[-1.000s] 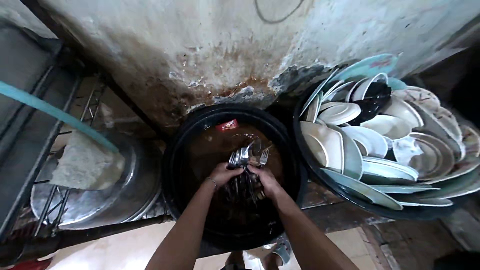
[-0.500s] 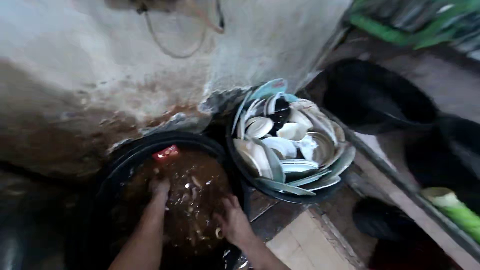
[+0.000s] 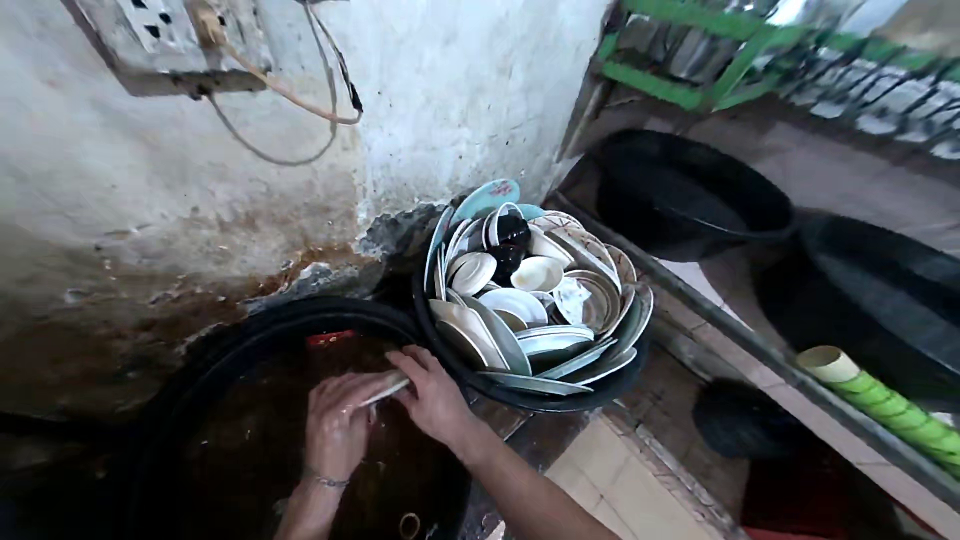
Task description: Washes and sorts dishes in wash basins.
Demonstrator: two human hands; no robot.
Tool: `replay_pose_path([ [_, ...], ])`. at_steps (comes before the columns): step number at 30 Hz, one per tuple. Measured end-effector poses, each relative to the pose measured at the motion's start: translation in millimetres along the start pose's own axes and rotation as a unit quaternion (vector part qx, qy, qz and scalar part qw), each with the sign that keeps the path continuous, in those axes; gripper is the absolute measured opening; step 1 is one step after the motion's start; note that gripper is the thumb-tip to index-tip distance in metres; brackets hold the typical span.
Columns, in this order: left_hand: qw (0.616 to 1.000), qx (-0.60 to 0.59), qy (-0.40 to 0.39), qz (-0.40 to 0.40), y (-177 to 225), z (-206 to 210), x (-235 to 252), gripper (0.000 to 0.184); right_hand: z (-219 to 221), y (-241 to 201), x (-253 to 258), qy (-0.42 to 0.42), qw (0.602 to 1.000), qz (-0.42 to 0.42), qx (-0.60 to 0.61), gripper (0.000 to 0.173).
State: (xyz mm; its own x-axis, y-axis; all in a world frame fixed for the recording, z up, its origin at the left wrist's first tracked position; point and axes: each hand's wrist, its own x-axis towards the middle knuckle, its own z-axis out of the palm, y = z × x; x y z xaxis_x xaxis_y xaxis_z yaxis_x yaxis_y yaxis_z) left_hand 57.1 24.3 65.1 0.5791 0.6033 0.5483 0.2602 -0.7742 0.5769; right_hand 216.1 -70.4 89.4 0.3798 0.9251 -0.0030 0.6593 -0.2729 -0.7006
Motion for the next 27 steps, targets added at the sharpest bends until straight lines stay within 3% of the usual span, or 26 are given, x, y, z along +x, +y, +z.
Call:
replay_pose_path([
  [1,1.0,-0.022,0.006,0.021,8,6,5,0.032,-11,2,2,0.008,0.999,-0.03,-0.012,0.034],
  [3,1.0,-0.021,0.019,-0.011,13,14,12,0.023,-42,4,-5,0.046,0.995,-0.066,-0.055,0.025],
  [5,0.989,0.018,-0.037,-0.142,-3,11,13,0.034,-85,6,-24,0.121,0.991,-0.018,-0.044,0.024],
  [7,0.943,0.074,-0.104,-0.307,-39,6,2,0.056,-136,15,-41,0.241,0.966,0.093,-0.023,0.033],
  [10,0.861,0.142,-0.162,-0.461,-82,-2,-37,0.086,-203,64,-41,0.381,0.892,0.237,0.058,0.049],
  [13,0.78,0.151,-0.251,-0.553,-95,-3,-63,0.104,-233,120,-26,0.4,0.809,0.32,0.287,0.043],
  [16,0.768,0.118,-0.292,-0.558,-98,-3,-73,0.097,-244,147,-18,0.378,0.727,0.35,0.454,0.044],
  [18,0.767,0.099,-0.328,-0.543,-97,-7,-75,0.089,-242,142,-25,0.367,0.746,0.357,0.426,0.05],
  [20,0.771,0.057,-0.337,-0.537,-100,-8,-80,0.087,-229,116,-41,0.37,0.803,0.367,0.288,0.053],
  [23,0.769,-0.022,-0.311,-0.558,-93,-8,-80,0.086,-172,59,-68,0.346,0.88,0.268,0.182,0.04],
  [25,0.757,-0.059,-0.313,-0.571,-84,-6,-76,0.082,-109,21,-72,0.214,0.919,0.216,0.25,0.031],
  [27,0.742,-0.08,-0.334,-0.576,-80,-3,-80,0.081,-43,5,-62,0.041,0.936,0.238,0.255,0.033],
])
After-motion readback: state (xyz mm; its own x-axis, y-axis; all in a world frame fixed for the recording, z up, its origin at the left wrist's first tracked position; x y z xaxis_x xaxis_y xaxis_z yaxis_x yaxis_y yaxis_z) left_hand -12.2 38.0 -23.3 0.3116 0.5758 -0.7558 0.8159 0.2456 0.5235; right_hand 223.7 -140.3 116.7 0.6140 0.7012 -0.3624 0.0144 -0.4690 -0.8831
